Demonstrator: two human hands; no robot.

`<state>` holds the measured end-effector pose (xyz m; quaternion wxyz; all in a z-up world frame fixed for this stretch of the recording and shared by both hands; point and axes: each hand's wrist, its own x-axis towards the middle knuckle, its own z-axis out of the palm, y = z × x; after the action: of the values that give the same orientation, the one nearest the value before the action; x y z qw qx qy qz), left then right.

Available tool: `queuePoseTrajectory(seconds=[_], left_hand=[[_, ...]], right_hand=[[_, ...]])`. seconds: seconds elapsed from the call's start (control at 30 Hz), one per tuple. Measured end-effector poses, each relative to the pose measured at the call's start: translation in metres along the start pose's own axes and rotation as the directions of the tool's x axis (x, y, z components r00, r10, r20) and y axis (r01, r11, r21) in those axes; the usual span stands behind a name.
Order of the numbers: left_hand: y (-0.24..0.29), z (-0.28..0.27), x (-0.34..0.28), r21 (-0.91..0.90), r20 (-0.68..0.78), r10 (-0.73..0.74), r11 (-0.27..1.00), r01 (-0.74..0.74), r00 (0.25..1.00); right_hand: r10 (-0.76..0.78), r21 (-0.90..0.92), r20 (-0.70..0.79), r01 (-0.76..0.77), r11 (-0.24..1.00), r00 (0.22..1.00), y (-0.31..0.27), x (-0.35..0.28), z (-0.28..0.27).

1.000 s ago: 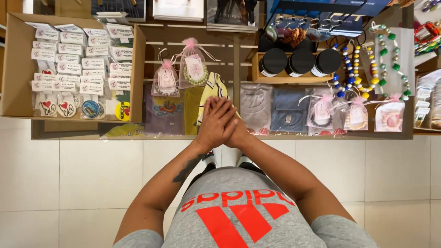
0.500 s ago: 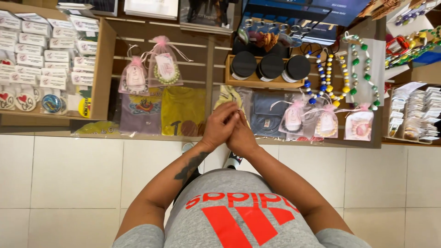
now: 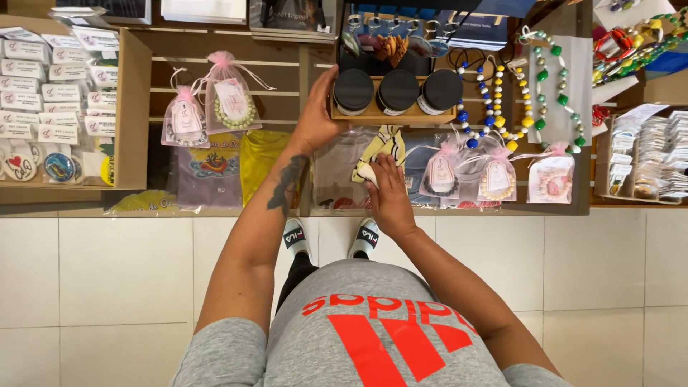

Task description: Organizing and tidying up a retail souvenir display, including folding a fabric scrunchie and arranging small boxed items.

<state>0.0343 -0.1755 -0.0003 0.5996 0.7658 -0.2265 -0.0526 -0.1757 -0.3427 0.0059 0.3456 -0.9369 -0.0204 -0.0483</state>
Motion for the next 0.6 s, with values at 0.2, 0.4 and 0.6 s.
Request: queuePoseTrajectory(seconds=[0.2, 0.4, 0.6], left_hand=[[0.017, -0.016, -0.039, 0.177, 0.000, -0.020, 0.984, 0.019, 1.000], [0.048, -0.048, -0.089, 0.144, -0.070, -0.132, 0.979, 0.141, 0.989], [0.050, -0.085, -0.134, 0.250, -0.157, -0.109, 0.957, 0.146, 0.982]], right_hand=[[0.008, -0.025, -0.010, -0.008, 1.000, 1.000, -0.003, 0.002, 0.003], [0.014, -0.050, -0.008, -0.014, 0.999, 1.000, -0.011, 0.004, 0.010], [0.013, -0.044, 0.016, -0.012, 0.999, 1.000, -0.030, 0.011, 0.022]])
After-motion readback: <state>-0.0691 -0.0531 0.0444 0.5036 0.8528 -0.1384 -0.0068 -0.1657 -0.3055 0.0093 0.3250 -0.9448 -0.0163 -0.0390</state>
